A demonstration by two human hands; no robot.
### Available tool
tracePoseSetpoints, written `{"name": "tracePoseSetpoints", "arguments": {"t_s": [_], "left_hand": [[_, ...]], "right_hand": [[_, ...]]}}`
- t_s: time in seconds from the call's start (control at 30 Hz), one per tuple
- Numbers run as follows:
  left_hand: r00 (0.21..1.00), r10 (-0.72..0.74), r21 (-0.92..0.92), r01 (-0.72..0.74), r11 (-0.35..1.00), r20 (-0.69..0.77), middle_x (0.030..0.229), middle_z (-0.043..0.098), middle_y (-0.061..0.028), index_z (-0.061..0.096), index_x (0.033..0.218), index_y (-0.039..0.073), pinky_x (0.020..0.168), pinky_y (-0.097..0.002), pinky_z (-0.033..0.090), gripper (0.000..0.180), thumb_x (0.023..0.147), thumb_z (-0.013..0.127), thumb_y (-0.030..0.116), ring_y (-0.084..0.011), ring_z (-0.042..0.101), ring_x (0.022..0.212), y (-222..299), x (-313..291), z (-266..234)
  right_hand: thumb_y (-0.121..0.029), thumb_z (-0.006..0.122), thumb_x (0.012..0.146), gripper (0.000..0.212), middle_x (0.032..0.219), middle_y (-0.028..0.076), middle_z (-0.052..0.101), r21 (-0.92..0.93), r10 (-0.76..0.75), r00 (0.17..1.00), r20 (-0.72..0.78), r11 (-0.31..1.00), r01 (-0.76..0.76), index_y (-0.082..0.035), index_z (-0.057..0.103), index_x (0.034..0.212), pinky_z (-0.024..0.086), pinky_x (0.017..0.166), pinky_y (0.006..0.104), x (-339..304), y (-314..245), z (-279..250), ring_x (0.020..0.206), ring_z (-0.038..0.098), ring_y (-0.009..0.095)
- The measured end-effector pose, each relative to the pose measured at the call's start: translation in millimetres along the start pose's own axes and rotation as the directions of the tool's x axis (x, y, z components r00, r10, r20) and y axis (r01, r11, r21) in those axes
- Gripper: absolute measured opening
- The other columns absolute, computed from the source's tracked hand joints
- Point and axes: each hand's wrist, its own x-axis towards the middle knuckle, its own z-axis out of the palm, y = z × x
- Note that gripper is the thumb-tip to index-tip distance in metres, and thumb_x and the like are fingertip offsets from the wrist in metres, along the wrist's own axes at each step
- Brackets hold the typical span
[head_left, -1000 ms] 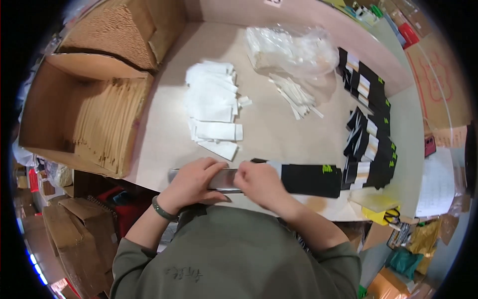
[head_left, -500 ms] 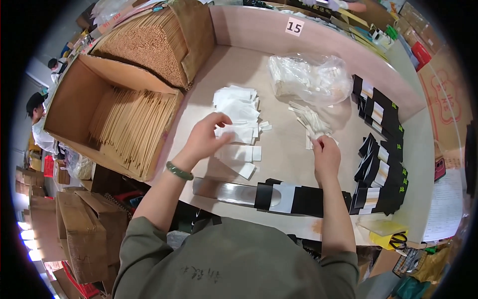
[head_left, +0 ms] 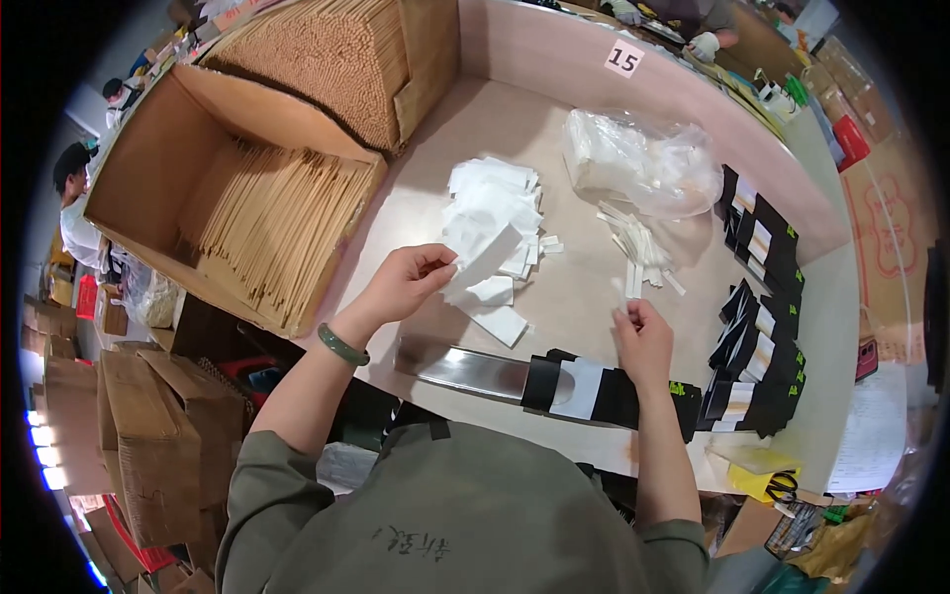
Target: Manual assembly and packaging of small items into black and green sleeves.
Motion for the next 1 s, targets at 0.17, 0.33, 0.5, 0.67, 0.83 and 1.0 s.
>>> {"name": "tracePoseSetpoints", "arguments": {"t_s": [0.17, 0.33, 0.5, 0.67, 0.83, 1.0], "left_hand": [[0.993, 0.008, 0.164, -0.028, 0.986, 0.121, 0.086, 0.064, 0.0014, 0.067, 0.105, -0.003, 0.071, -0.0215, 0.047, 0.014, 0.097, 0.06, 0.005, -0.0038, 0.055, 0.079, -12, 5, 6], [0.963, 0.182, 0.638, -0.016, 0.77, -0.196, 0.097, 0.067, -0.0097, 0.065, 0.115, 0.001, 0.076, -0.0344, 0.053, 0.035, 0.082, 0.074, 0.009, -0.0256, 0.066, 0.085, -14, 6, 8], [0.803, 0.573, 0.698, -0.506, 0.507, 0.166, 0.112, 0.062, -0.016, 0.062, 0.116, 0.009, 0.087, -0.0399, 0.05, 0.044, 0.074, 0.075, 0.013, -0.0338, 0.062, 0.1, 14, -10, 54], [0.947, 0.315, 0.565, -0.295, 0.771, 0.065, 0.086, 0.068, -0.0064, 0.066, 0.096, 0.005, 0.068, -0.0404, 0.05, 0.023, 0.079, 0.075, 0.016, -0.0292, 0.064, 0.077, 1, -6, 49], [0.952, -0.243, -0.021, 0.251, 0.968, 0.189, 0.072, 0.061, -0.013, 0.065, 0.097, 0.003, 0.058, -0.0316, 0.046, 0.023, 0.084, 0.076, 0.018, -0.0179, 0.055, 0.057, 1, -54, 35], [0.978, -0.165, 0.645, 0.21, 0.734, -0.13, 0.075, 0.065, -0.0131, 0.063, 0.091, 0.005, 0.062, -0.0414, 0.05, 0.023, 0.084, 0.069, 0.026, -0.0313, 0.063, 0.068, -6, -95, 69]], "right_hand": [[-0.012, 0.07, 0.085, 0.013, 0.097, 0.013, 0.066, -0.153, -0.789, 0.602, 0.123, 0.585, 0.797, -0.001, 0.067, 0.09, 0.051, 0.079, 0.0372, 4, -66, 54, 0.088, 0.065, 0.027], [-0.009, 0.069, 0.082, 0.012, 0.109, 0.015, 0.064, -0.149, -0.318, 0.823, 0.47, 0.891, 0.43, 0.0, 0.067, 0.089, 0.05, 0.088, 0.0397, 8, -82, 64, 0.101, 0.061, 0.033], [-0.009, 0.068, 0.083, 0.01, 0.1, 0.012, 0.065, -0.071, -0.771, 0.572, 0.281, 0.578, 0.813, -0.001, 0.067, 0.089, 0.051, 0.081, 0.0395, 13, -40, 77, 0.094, 0.062, 0.032], [-0.01, 0.068, 0.083, 0.01, 0.096, 0.011, 0.067, -0.124, -0.681, 0.606, 0.411, 0.617, 0.777, -0.001, 0.067, 0.088, 0.051, 0.079, 0.0386, -2, -63, 64, 0.092, 0.063, 0.031], [-0.01, 0.066, 0.087, 0.011, 0.085, 0.012, 0.062, -0.113, -0.026, 0.621, 0.784, 0.977, 0.183, 0.001, 0.066, 0.086, 0.048, 0.071, 0.0341, -46, -93, 20, 0.078, 0.06, 0.029], [-0.012, 0.064, 0.087, 0.012, 0.084, 0.014, 0.06, 0.125, -0.38, 0.779, 0.498, 0.921, 0.369, -0.001, 0.065, 0.087, 0.048, 0.069, 0.0391, -64, -97, 39, 0.079, 0.06, 0.032]]}}
